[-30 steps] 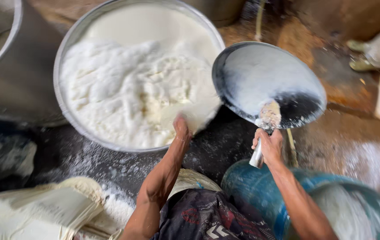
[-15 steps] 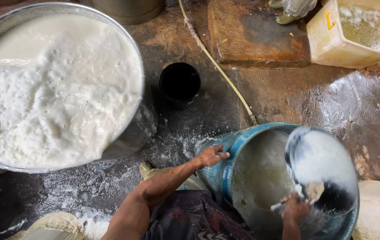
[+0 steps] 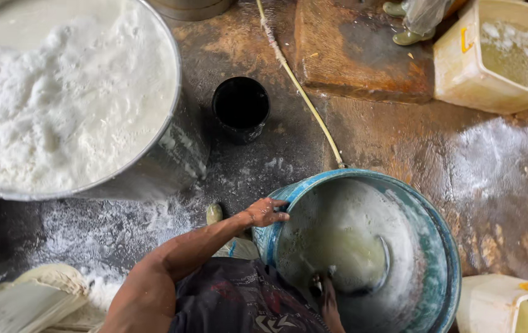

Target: The person stands over a large basin of white liquid and uses a curved metal skimmer to scoop floating foam off the surface, repeatedly dipping the skimmer into the liquid and emptying the collected foam into a nearby blue bucket.

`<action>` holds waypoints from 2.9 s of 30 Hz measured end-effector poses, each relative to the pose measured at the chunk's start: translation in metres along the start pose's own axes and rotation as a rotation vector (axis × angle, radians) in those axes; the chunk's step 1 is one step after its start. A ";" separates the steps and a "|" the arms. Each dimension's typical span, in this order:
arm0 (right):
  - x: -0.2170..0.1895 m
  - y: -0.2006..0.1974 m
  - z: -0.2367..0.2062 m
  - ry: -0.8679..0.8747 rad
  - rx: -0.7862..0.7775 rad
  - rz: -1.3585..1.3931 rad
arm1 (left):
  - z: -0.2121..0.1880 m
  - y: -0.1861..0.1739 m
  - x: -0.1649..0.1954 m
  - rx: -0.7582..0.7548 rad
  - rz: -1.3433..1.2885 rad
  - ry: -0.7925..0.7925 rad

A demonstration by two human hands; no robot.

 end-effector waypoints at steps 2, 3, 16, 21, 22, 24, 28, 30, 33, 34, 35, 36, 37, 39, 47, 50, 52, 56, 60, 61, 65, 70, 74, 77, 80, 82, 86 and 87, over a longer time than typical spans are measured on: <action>0.005 0.016 -0.006 0.134 -0.147 0.041 | -0.003 -0.009 -0.010 0.028 -0.155 -0.027; 0.004 0.021 -0.011 0.184 -0.203 0.047 | -0.003 -0.015 -0.019 0.046 -0.231 -0.063; -0.067 -0.013 -0.023 0.601 -0.496 -0.542 | -0.103 -0.134 -0.219 0.657 -1.121 -0.378; -0.091 0.034 -0.049 0.749 -0.748 -0.588 | -0.177 -0.185 -0.297 0.943 -1.388 -0.581; -0.089 0.052 -0.062 0.829 -0.856 -0.581 | -0.193 -0.195 -0.313 1.010 -1.386 -0.619; -0.082 0.087 -0.068 0.821 -0.733 -0.651 | -0.222 -0.215 -0.344 1.138 -1.375 -0.694; -0.050 0.168 -0.101 0.717 -0.465 -0.791 | -0.267 -0.252 -0.395 1.234 -1.426 -0.721; -0.029 0.217 -0.120 0.573 -0.461 -0.847 | -0.285 -0.272 -0.414 1.273 -1.417 -0.710; 0.008 0.295 -0.145 0.435 -0.537 -0.862 | -0.306 -0.300 -0.433 1.322 -1.390 -0.678; 0.029 0.323 -0.153 0.496 -0.567 -0.836 | -0.312 -0.307 -0.437 1.327 -1.349 -0.692; 0.046 0.348 -0.161 0.558 -0.599 -0.810 | -0.318 -0.314 -0.441 1.335 -1.305 -0.705; 0.054 0.371 -0.164 0.503 -0.618 -0.868 | -0.321 -0.321 -0.442 1.340 -1.265 -0.717; 0.064 0.396 -0.165 0.450 -0.635 -0.929 | -0.323 -0.328 -0.443 1.337 -1.233 -0.695; 0.081 0.442 -0.168 0.320 -0.665 -1.064 | -0.324 -0.336 -0.441 1.332 -1.176 -0.660; 0.101 0.573 -0.200 0.033 -0.743 -1.258 | -0.325 -0.340 -0.444 1.408 -1.151 -0.647; 0.058 0.618 -0.214 -0.295 -0.542 -1.187 | -0.325 -0.340 -0.445 1.440 -1.165 -0.619; 0.028 0.657 -0.236 -0.458 -0.506 -1.155 | -0.322 -0.338 -0.444 1.428 -1.172 -0.640; -0.042 0.759 -0.303 -1.018 -0.642 -0.931 | -0.311 -0.322 -0.430 1.321 -1.184 -0.756; -0.042 0.869 -0.341 -0.898 -1.082 -0.487 | -0.296 -0.310 -0.418 1.369 -1.196 -0.868; -0.031 0.894 -0.339 -0.895 -1.058 -0.516 | -0.295 -0.307 -0.416 1.418 -1.210 -0.888; 0.040 0.991 -0.335 -0.556 -1.009 -0.640 | -0.288 -0.307 -0.414 1.558 -1.206 -0.970; 0.148 1.038 -0.366 -0.205 -1.019 -0.805 | -0.294 -0.313 -0.407 1.697 -1.122 -1.064; 0.202 1.060 -0.398 -0.206 -1.066 -0.930 | -0.297 -0.321 -0.399 1.759 -0.963 -1.161; 0.235 1.071 -0.424 -0.241 -1.124 -1.000 | -0.295 -0.320 -0.397 1.753 -1.003 -1.215; 0.263 1.075 -0.453 -0.353 -1.202 -1.094 | -0.296 -0.323 -0.398 1.760 -1.030 -1.206; 0.276 1.072 -0.473 -0.493 -1.266 -1.171 | -0.299 -0.325 -0.397 1.733 -0.970 -1.260; 0.291 1.058 -0.504 -0.914 -1.441 -1.351 | -0.305 -0.329 -0.391 1.632 -0.849 -1.399; 0.293 1.053 -0.509 -1.065 -1.498 -1.398 | -0.305 -0.330 -0.390 1.612 -0.842 -1.409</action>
Point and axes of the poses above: each hand's wrist, its own z-axis towards the middle knuckle, its own y-axis out of the palm, x = y × z, the point moved 8 cm from there along z, towards the middle knuckle, and after that the axes turned 10 degrees about x, right-handed, at the moved point
